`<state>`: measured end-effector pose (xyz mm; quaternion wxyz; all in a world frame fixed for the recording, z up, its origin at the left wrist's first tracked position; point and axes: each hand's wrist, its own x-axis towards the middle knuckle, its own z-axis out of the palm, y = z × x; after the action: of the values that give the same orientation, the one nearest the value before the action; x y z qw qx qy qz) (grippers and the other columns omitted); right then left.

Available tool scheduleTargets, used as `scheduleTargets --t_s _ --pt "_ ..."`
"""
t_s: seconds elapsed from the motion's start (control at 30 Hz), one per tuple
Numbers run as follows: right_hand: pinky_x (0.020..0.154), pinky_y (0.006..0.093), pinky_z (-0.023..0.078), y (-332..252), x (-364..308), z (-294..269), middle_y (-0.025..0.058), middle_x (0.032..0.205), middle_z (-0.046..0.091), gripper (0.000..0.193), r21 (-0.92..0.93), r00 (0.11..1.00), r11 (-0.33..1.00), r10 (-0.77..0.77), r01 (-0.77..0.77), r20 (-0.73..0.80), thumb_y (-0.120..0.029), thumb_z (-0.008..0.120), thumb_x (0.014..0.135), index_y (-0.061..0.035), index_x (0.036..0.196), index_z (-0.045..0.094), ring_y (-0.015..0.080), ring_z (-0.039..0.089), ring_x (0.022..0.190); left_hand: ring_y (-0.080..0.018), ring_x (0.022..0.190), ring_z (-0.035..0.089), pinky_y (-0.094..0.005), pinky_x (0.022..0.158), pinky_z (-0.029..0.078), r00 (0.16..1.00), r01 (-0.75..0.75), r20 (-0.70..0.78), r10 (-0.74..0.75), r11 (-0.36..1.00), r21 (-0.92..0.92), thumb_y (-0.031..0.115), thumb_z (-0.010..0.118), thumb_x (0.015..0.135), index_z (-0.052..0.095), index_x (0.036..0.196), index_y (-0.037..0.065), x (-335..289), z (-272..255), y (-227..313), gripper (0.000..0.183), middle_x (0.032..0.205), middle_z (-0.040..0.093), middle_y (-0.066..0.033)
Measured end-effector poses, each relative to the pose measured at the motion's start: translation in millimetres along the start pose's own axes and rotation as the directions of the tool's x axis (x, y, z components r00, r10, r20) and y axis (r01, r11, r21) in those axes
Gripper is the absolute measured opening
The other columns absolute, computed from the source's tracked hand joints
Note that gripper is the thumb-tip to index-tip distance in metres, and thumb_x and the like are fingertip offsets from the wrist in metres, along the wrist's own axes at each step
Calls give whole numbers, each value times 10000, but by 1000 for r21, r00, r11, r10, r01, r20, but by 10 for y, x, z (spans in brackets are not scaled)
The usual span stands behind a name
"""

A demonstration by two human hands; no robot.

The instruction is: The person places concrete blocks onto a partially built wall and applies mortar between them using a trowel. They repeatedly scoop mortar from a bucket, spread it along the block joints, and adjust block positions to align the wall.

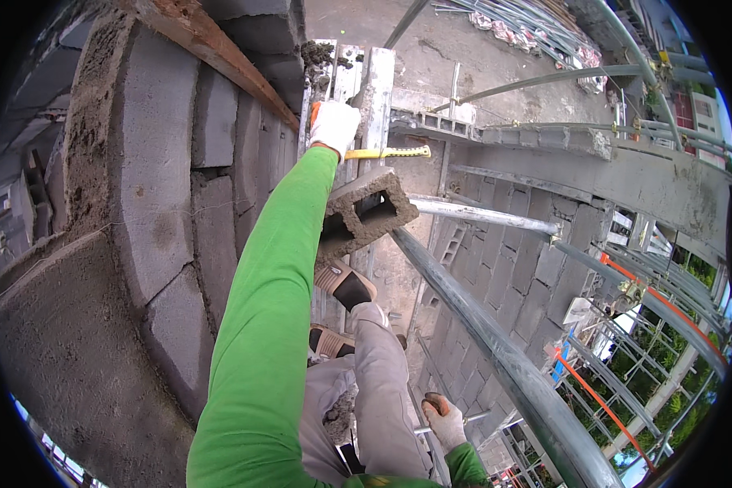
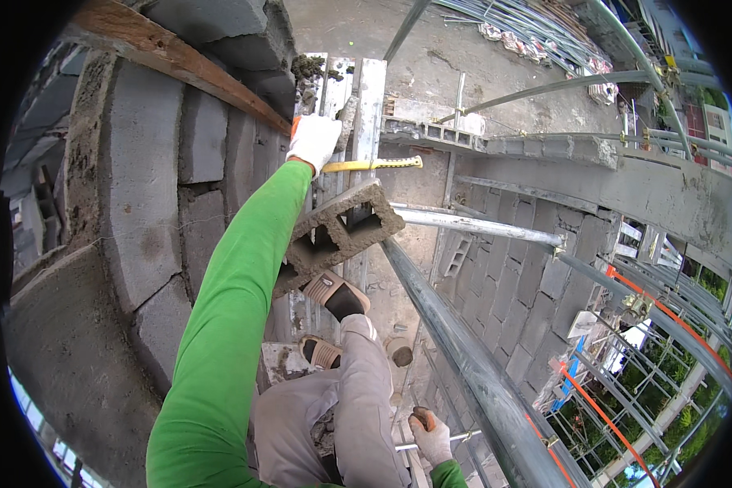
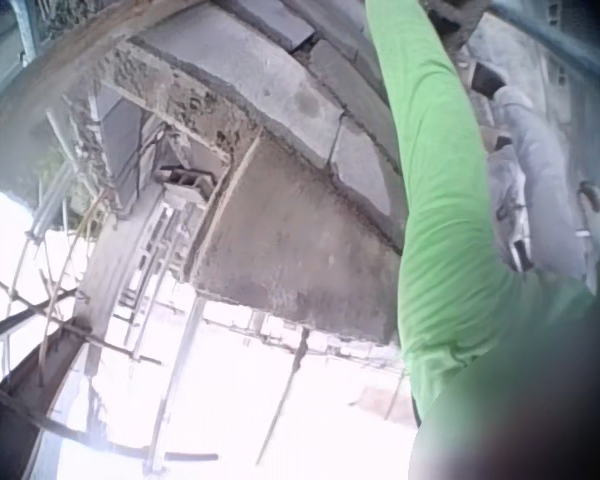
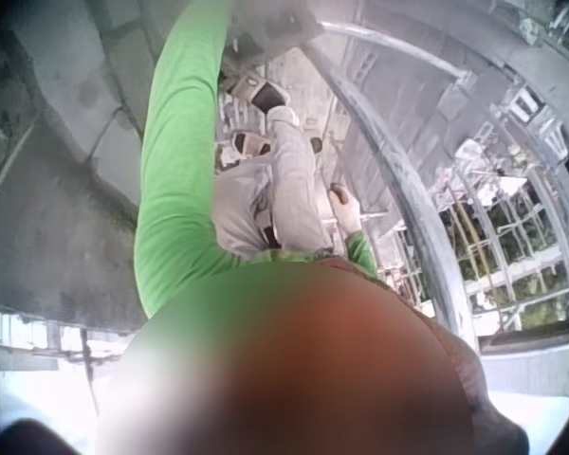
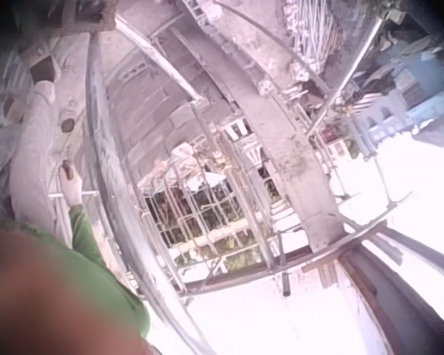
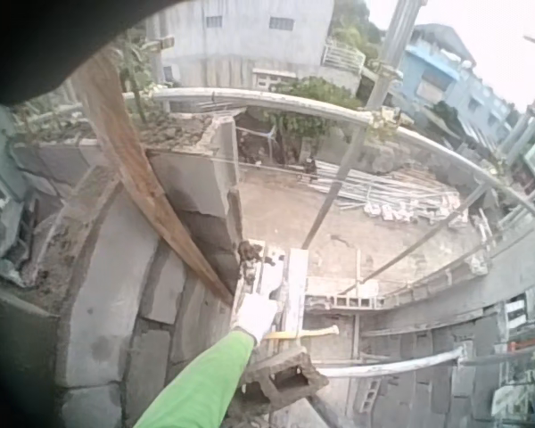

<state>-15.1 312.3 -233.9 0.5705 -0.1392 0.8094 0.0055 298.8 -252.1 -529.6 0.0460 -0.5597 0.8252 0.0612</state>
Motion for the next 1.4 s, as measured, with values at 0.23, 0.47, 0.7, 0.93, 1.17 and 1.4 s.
scheduleTargets --t_s 0.23,0.47,0.7,0.93,1.17,1.4 --pt "721 239 523 -231 138 -1 41 1107 761 350 -59 993 991 -118 119 29 -69 703 994 6 1334 670 67 640 837 -299 919 721 -473 788 538 993 56 -105 -58 998 -28 194 582 981 704 1053 120 -184 -192 110 159 952 741 -112" --pt "948 289 554 -591 143 50 99 1141 775 326 -178 969 953 -242 245 37 -82 704 984 19 1293 685 155 722 1051 -290 1237 603 -494 898 509 938 286 -128 -322 928 -239 270 765 876 650 1353 176 -980 -871 342 500 1311 656 -75" --pt "964 353 567 -1814 -73 597 187 1178 760 342 -332 736 665 -655 669 172 -154 732 954 4 1255 700 291 749 1104 -386 1062 667 -499 885 563 784 545 145 -604 558 -626 286 846 834 666 1191 78 -2607 -1880 666 451 1071 700 -165" --pt "1108 518 420 -2984 -1077 408 160 1237 670 450 -706 218 -42 -937 707 273 -200 768 901 -70 1320 665 369 607 1206 -462 957 685 -553 798 560 798 534 263 -542 434 -726 309 758 924 604 1223 102 -3766 -2345 933 395 1080 677 -200" --pt "1209 746 185 -3243 -1315 200 145 1339 658 503 -947 614 -122 -736 296 287 -417 673 976 -133 1390 648 464 549 1331 -428 1138 681 -498 951 563 894 364 128 -430 527 -768 372 760 944 624 1390 88 -4283 -2668 813 546 1283 691 -199" --pt "841 718 494 -3508 -922 44 181 1182 745 525 -958 691 -208 -664 195 285 -433 663 919 -96 1320 698 402 741 1054 -409 1083 699 -512 886 572 944 250 57 -326 589 -769 321 755 928 639 1370 106 -4741 -3048 821 504 1198 720 -181"
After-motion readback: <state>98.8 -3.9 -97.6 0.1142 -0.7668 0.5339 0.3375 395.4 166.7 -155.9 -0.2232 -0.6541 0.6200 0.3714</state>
